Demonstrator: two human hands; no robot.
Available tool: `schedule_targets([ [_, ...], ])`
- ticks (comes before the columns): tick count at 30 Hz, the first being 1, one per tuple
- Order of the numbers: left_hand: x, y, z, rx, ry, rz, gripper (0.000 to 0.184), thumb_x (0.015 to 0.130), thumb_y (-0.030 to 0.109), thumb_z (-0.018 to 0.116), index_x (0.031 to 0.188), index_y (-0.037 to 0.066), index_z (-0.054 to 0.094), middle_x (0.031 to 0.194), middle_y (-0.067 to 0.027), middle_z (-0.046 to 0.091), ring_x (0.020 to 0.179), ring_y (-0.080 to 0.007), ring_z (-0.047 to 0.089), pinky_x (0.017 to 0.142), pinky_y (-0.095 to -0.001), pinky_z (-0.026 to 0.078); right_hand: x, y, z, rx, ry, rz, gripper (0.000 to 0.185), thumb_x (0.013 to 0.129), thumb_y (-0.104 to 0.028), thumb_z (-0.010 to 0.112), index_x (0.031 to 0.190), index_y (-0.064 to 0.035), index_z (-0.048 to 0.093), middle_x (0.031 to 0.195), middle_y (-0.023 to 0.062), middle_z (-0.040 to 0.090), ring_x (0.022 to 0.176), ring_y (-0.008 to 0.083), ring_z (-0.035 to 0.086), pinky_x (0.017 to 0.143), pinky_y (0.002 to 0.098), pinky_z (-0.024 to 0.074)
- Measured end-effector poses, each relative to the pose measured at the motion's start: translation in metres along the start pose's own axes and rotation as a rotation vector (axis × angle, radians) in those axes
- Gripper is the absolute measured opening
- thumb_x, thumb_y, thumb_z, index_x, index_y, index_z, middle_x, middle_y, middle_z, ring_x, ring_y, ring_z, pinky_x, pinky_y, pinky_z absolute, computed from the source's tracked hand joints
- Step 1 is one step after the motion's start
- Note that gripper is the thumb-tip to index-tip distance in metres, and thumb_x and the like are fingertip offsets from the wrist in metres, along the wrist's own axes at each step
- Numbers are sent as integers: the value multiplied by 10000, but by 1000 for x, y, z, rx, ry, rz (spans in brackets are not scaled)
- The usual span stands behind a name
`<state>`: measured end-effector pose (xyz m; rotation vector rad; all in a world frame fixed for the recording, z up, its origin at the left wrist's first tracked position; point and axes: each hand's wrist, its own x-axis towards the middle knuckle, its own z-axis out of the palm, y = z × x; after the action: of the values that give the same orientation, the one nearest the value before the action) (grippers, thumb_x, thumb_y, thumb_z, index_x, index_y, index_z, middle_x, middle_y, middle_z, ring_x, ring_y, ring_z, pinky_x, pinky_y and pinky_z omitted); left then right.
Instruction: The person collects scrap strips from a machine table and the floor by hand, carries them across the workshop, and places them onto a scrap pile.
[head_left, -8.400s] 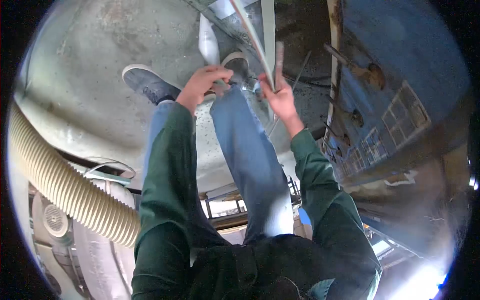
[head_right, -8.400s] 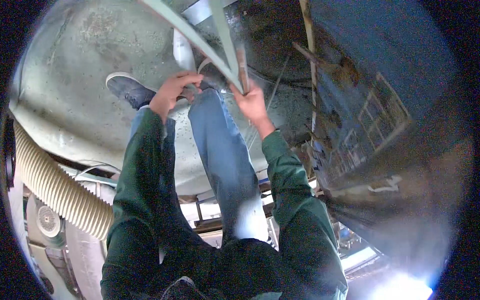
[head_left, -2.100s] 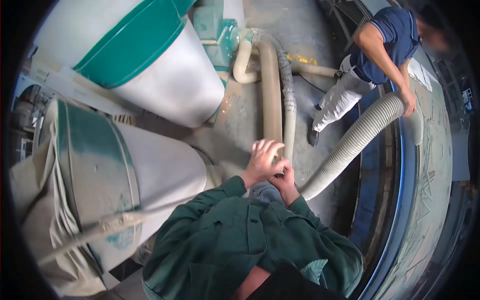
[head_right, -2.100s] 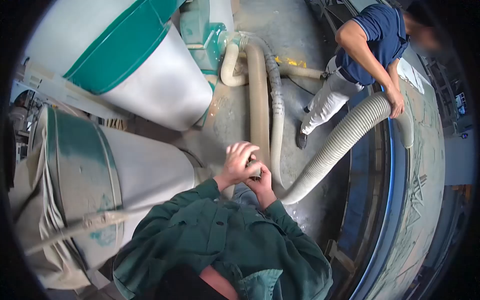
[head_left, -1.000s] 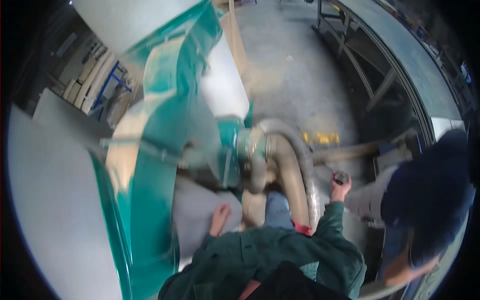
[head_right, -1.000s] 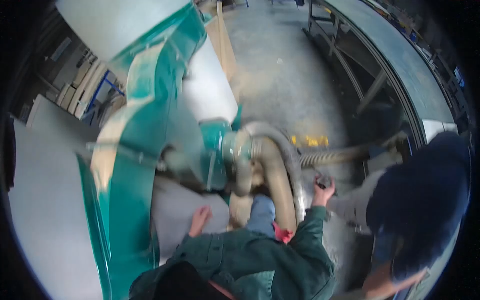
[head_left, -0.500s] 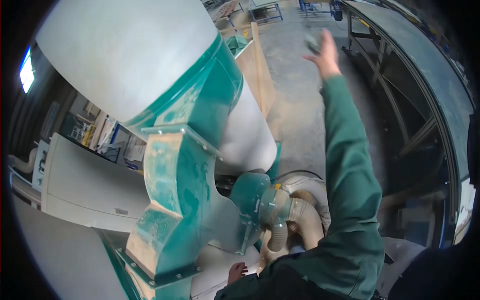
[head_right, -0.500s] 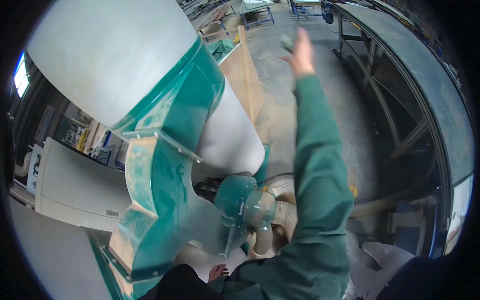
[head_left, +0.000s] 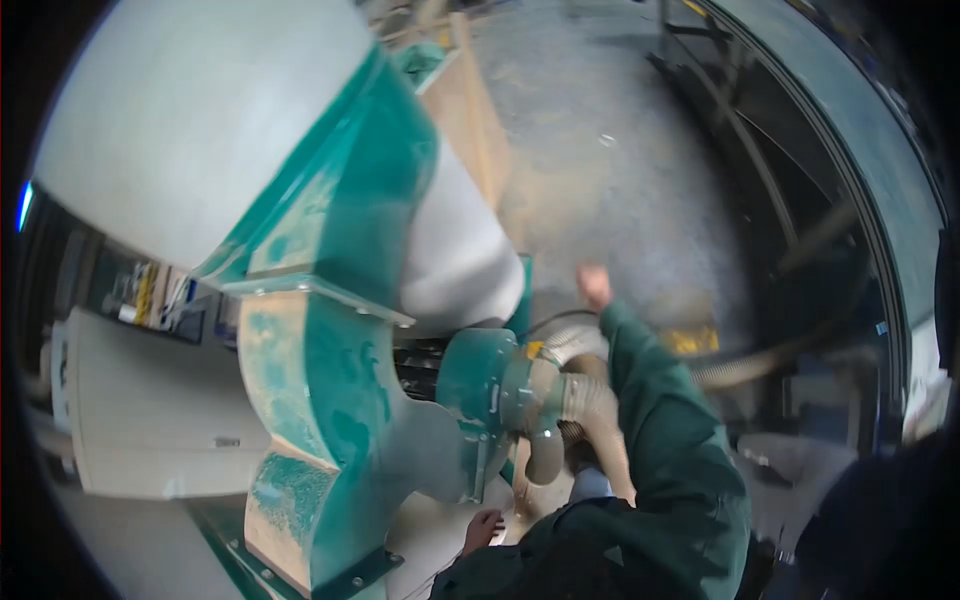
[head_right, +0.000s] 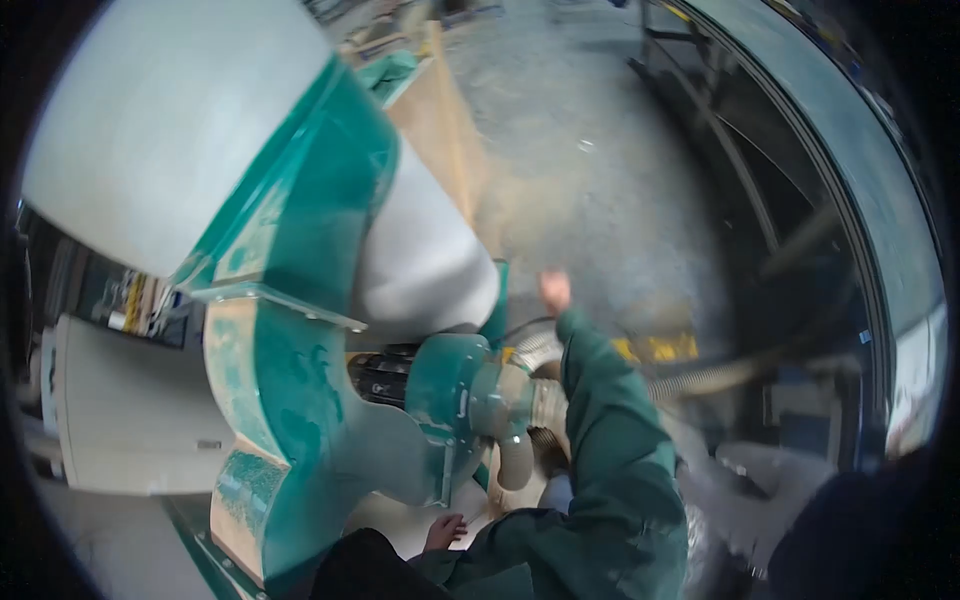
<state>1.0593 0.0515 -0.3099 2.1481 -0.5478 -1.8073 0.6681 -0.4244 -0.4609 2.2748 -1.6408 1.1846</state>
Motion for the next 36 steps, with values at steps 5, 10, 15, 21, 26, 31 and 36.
schedule_targets([
  [5,56,1,3,-34,-226,34,223,883,260,538,942,48,575,795,-65,613,675,-160,602,564,-263,464,-340,-185,-125,86,-1243,429,169,770,-168,522,847,-84,647,810,123,640,796,296,615,681,437,477],
  [10,106,-25,12,0,-372,-172,173,871,233,528,875,64,564,703,-59,589,571,-177,577,446,-286,439,-645,-300,-179,484,-994,1304,254,822,-283,561,958,-91,660,862,116,649,844,244,603,760,407,471],
  [15,127,-52,47,396,-395,-178,181,849,290,547,914,122,562,741,-27,612,613,-181,595,467,-281,439,-525,-381,-371,484,-225,2052,245,799,-318,550,758,-83,607,599,34,547,455,121,480,380,285,394],
  [21,114,-70,84,793,-628,-193,257,837,335,585,1017,154,555,960,8,596,863,-177,596,679,-309,481,-640,-545,-382,535,519,2213,250,795,-277,557,856,-40,610,705,69,582,540,163,540,440,311,441],
  [26,114,-102,107,1023,-625,-131,229,841,310,581,965,119,559,869,-10,598,733,-165,596,604,-299,482,-774,-686,-316,408,805,2559,257,732,-200,553,818,11,673,733,190,649,707,306,650,626,395,514],
  [31,72,-156,173,1377,-801,-50,209,838,290,581,933,104,565,815,-24,595,650,-163,588,548,-290,475,-794,-796,-337,237,800,2638,242,730,-192,617,831,22,669,771,165,662,685,235,645,622,350,512],
  [36,-89,-323,231,1710,-887,350,155,843,229,540,820,78,566,642,-41,562,526,-154,552,444,-265,437,-902,-870,-328,118,867,2413,326,747,-330,560,830,-36,675,874,188,653,737,293,631,653,378,501],
])
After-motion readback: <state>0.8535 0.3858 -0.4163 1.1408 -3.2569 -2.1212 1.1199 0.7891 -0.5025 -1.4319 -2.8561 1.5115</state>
